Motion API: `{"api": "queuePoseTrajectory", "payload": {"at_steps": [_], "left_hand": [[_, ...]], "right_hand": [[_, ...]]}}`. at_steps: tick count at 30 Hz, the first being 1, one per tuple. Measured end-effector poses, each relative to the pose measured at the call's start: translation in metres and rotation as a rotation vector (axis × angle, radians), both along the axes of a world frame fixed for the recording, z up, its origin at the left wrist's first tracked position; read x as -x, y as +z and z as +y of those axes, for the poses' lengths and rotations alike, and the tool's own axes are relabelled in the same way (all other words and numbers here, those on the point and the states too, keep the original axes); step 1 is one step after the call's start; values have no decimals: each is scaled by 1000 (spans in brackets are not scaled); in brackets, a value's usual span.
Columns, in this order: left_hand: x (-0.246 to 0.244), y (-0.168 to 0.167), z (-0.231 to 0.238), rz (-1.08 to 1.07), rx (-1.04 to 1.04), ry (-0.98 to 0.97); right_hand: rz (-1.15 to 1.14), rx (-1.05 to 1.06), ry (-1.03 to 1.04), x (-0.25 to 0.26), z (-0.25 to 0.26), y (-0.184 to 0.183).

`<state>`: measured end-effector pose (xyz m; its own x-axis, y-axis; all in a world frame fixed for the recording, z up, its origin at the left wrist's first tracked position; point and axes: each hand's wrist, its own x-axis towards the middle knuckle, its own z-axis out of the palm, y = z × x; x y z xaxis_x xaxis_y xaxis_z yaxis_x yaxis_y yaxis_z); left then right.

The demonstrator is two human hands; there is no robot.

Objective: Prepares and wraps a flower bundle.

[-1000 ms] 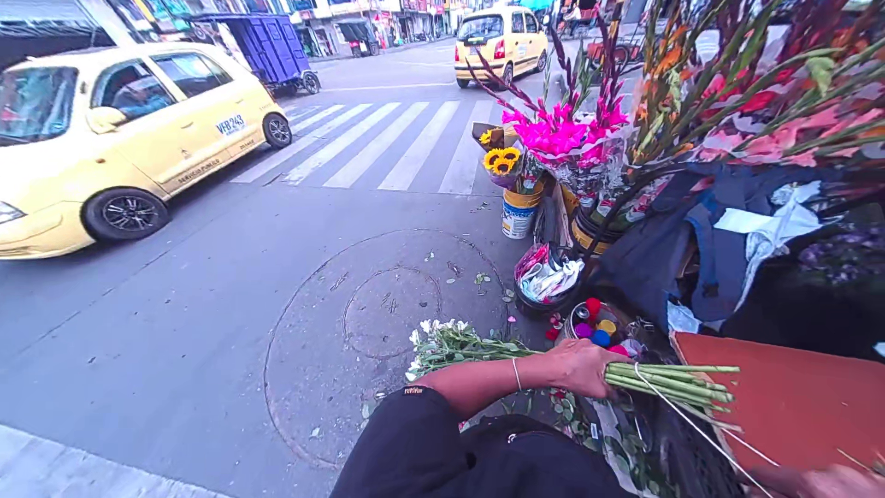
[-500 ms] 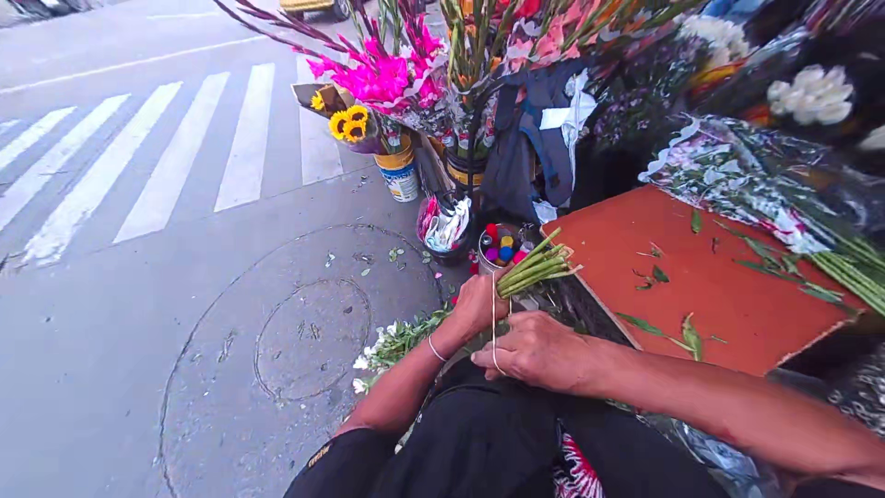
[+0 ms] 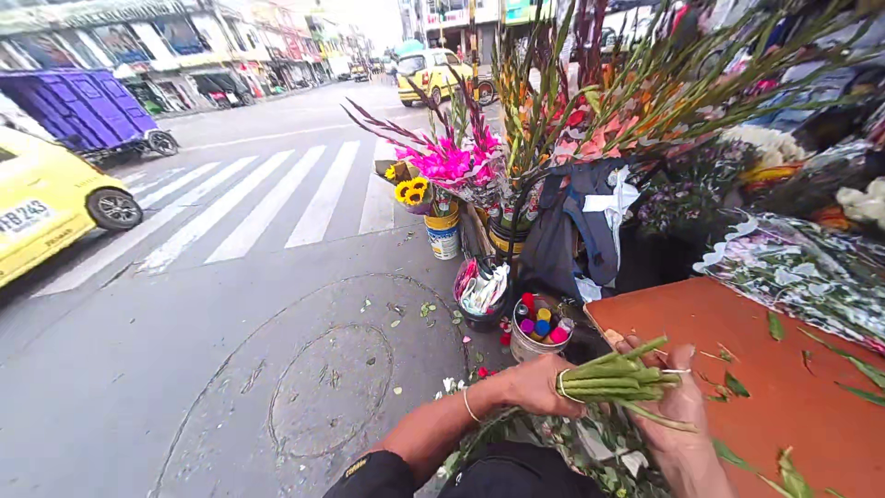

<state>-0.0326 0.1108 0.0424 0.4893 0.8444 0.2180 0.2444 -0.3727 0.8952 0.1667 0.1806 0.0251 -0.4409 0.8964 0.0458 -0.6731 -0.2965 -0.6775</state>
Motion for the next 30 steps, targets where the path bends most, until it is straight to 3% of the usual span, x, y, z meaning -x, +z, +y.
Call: {"api": "queuePoseTrajectory", "payload": {"at_steps": [1,3,6,9,11,14,16,17,19,21,23,25,28,30], "left_hand": [[12,-1,2,-36,2,17],[19,-7,4,-79,-3,-4],[4,-16,0,-64,-34,-8],[-1,-22,2,65,-32,67],[-5,-36,1,222,6,92],[-26,-56,-7,485,118,78],[-44,-75,-13,543,81,96],[-48,-93,-13,516,-16,135],[-37,-114,7,447,-88,207],[-11,-80,34,552,127,310],[28,-57,50,478,182,349],[55,-39,40,280,143,140],[12,-28,13,235,194,-243],[-32,-33,7,362,176,-323]], "right_hand": [[-3,-128,97,-13,-10,-4],[-227,-605,221,-36,-10,9],[-739,-1169,128,-47,0,60],[-958,-1447,52,-47,1,88],[-1041,-1589,53,-44,2,85],[-1155,-1805,304,-32,6,63],[-1150,-1888,578,-14,5,48],[-1075,-1967,617,-5,1,36],[-933,-2103,496,10,-17,13],[-948,-2112,327,10,-34,-8],[-1075,-2053,217,-7,-26,-33],[-1186,-1837,221,-27,14,-49],[-1208,-1404,511,-21,83,2],[-1185,-1323,715,7,87,39]]}}
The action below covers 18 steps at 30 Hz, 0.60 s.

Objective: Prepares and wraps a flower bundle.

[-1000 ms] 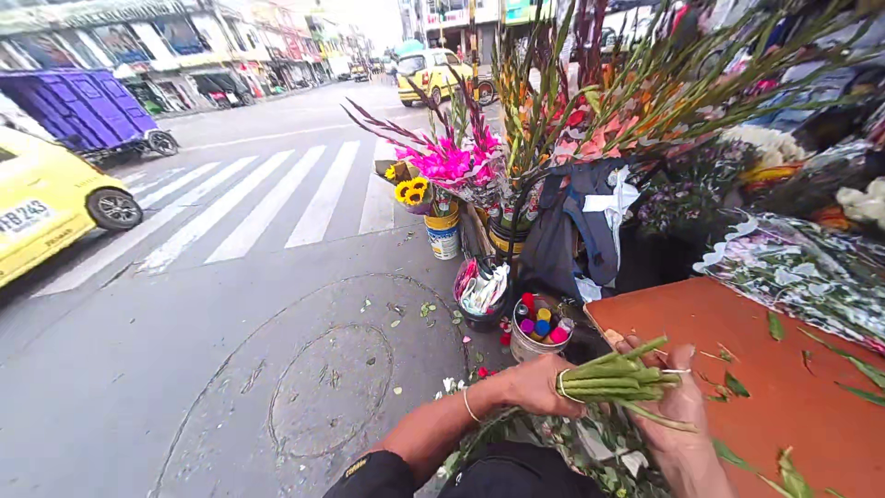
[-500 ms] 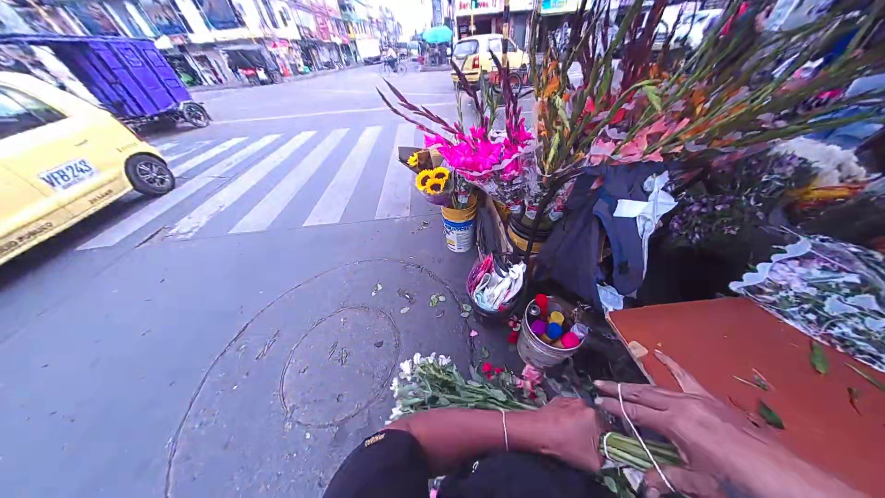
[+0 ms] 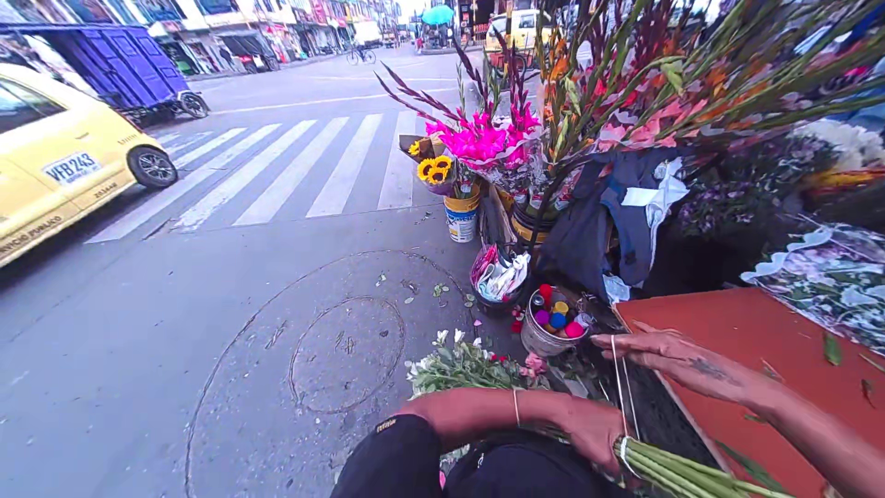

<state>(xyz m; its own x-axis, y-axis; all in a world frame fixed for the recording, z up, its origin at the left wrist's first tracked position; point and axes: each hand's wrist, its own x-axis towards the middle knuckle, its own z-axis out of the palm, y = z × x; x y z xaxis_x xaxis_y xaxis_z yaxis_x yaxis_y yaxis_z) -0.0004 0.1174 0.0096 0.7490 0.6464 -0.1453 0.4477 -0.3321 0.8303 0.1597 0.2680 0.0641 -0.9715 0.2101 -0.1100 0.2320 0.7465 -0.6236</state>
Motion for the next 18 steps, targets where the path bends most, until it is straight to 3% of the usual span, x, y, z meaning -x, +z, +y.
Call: {"api": "queuePoseTrajectory", "payload": {"at_steps": [2,5,8,10,13,16,18], "left_hand": [[-20,-15,6,86,-77,103],[6,-59,28,14,-42,454],[60,-89,58,124,-73,673],[81,-75,49,15,-91,635],[44,-41,11,-93,-73,334],[0,-33,-13,-61,-54,163],[-2,-34,-15,-67,-77,161]], "right_hand": [[-1,-32,189,21,-29,13],[171,-228,359,15,-93,-13],[119,-417,119,-28,-111,-64],[62,-464,-153,-57,-81,-81],[102,-328,-422,-64,-40,-73],[391,-246,-617,-46,-32,-81],[603,-45,-835,-34,-44,-86]]}}
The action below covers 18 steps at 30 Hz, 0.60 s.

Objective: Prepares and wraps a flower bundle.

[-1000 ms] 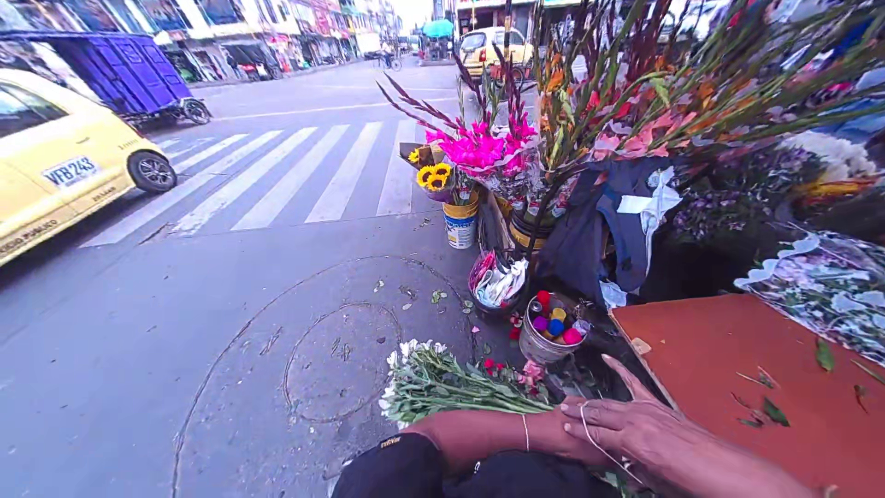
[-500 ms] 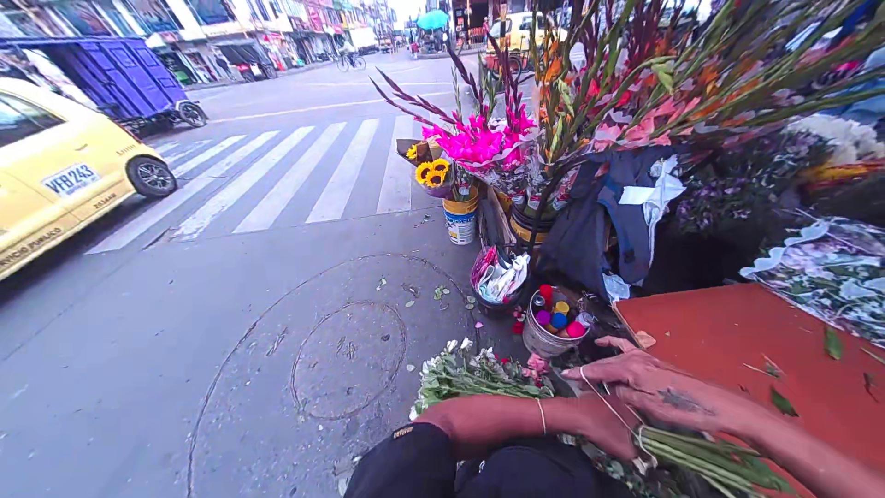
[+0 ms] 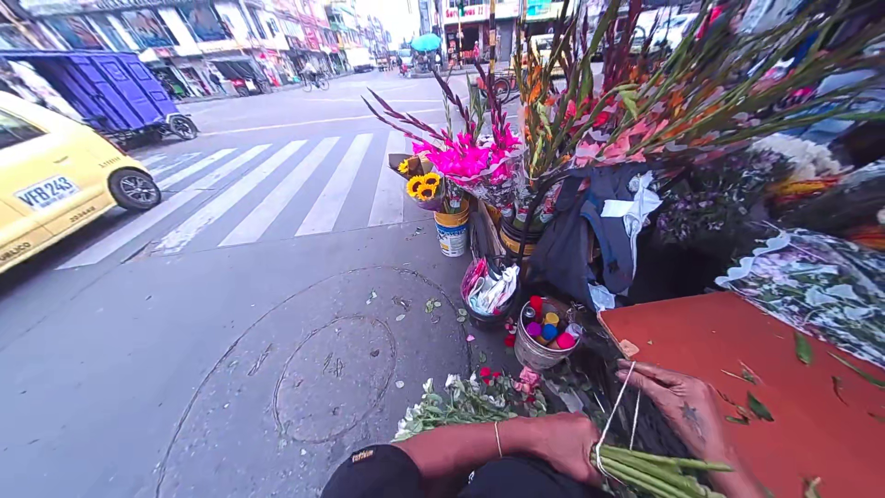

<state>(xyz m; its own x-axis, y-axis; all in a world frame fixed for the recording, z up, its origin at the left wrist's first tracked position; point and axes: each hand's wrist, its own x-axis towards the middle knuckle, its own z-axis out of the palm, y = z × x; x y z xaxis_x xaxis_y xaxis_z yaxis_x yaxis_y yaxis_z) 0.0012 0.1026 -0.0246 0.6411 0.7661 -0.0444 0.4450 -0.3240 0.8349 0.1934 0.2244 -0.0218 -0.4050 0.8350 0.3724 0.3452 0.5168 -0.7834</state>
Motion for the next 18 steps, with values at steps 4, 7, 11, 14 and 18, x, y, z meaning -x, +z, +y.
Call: {"api": "queuePoseTrajectory", "payload": {"at_steps": [4,7,11,14,18], "left_hand": [[12,-1,0,-130,-94,45],[18,3,3,-214,-200,118],[26,13,6,-288,-245,189],[38,28,9,-361,-189,100],[49,46,9,-352,-119,-57]], "right_hand": [[737,574,-78,20,-43,-2],[919,988,53,25,-73,2],[1029,923,405,14,-75,0],[910,484,579,17,-74,24],[506,53,701,12,-70,66]]}}
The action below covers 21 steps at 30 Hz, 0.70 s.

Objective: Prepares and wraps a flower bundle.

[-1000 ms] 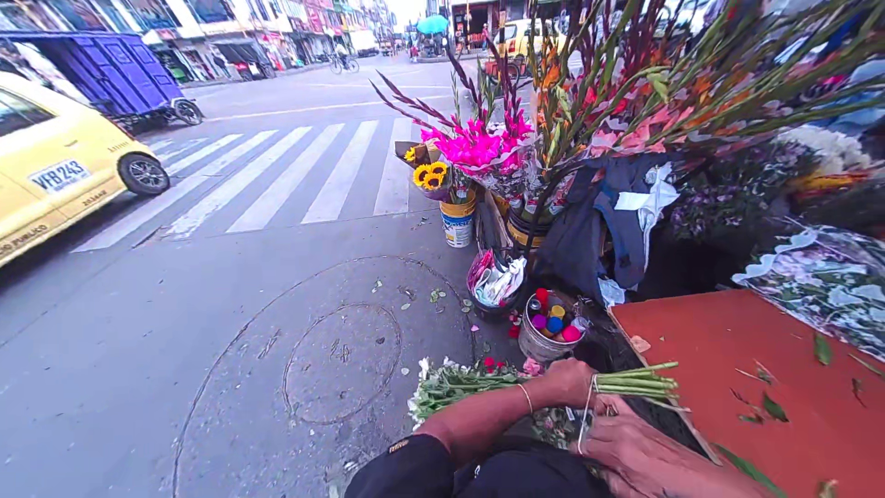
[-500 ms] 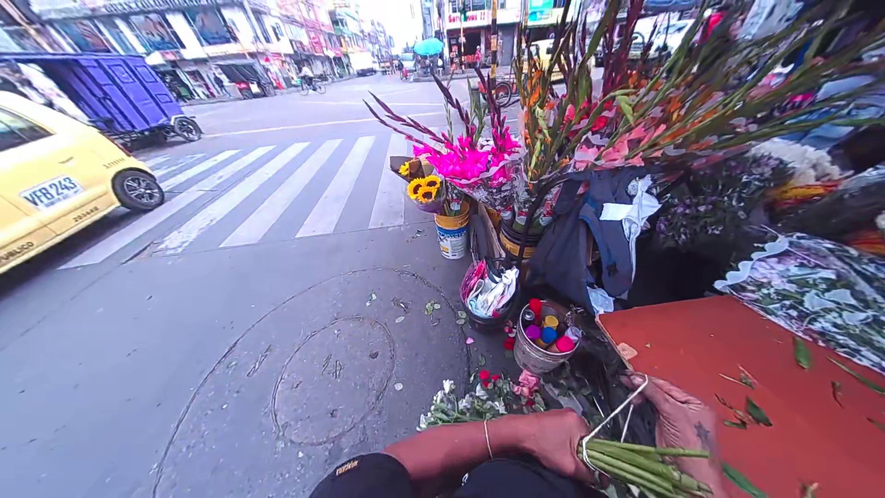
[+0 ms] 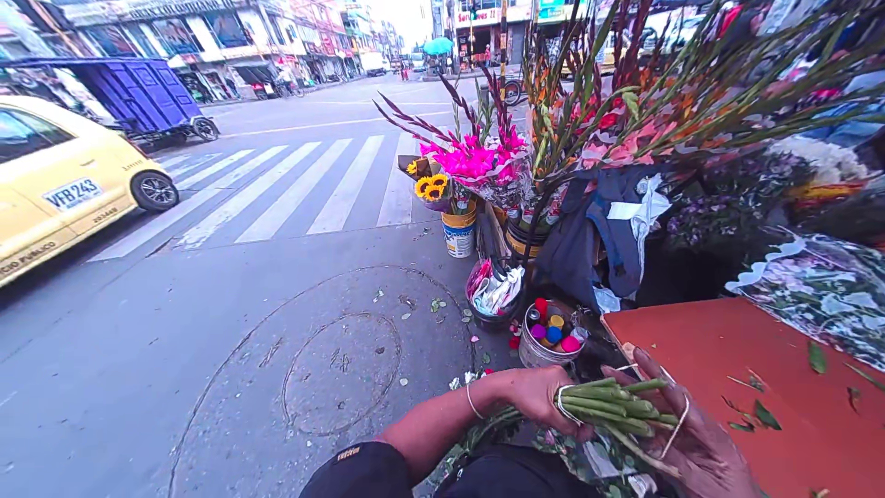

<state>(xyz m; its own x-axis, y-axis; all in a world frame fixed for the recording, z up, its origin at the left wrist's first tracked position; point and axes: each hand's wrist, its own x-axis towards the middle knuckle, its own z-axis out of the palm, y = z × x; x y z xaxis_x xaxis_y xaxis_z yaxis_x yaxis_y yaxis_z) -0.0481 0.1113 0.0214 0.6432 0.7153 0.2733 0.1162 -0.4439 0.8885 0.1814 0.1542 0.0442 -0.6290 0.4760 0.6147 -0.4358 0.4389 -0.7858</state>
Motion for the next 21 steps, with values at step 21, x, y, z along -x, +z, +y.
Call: {"api": "queuePoseTrajectory", "payload": {"at_steps": [21], "left_hand": [[35,-115,-53,83,43,-16]], "right_hand": [[-146,-1113,224,59,-1,-16]]}}
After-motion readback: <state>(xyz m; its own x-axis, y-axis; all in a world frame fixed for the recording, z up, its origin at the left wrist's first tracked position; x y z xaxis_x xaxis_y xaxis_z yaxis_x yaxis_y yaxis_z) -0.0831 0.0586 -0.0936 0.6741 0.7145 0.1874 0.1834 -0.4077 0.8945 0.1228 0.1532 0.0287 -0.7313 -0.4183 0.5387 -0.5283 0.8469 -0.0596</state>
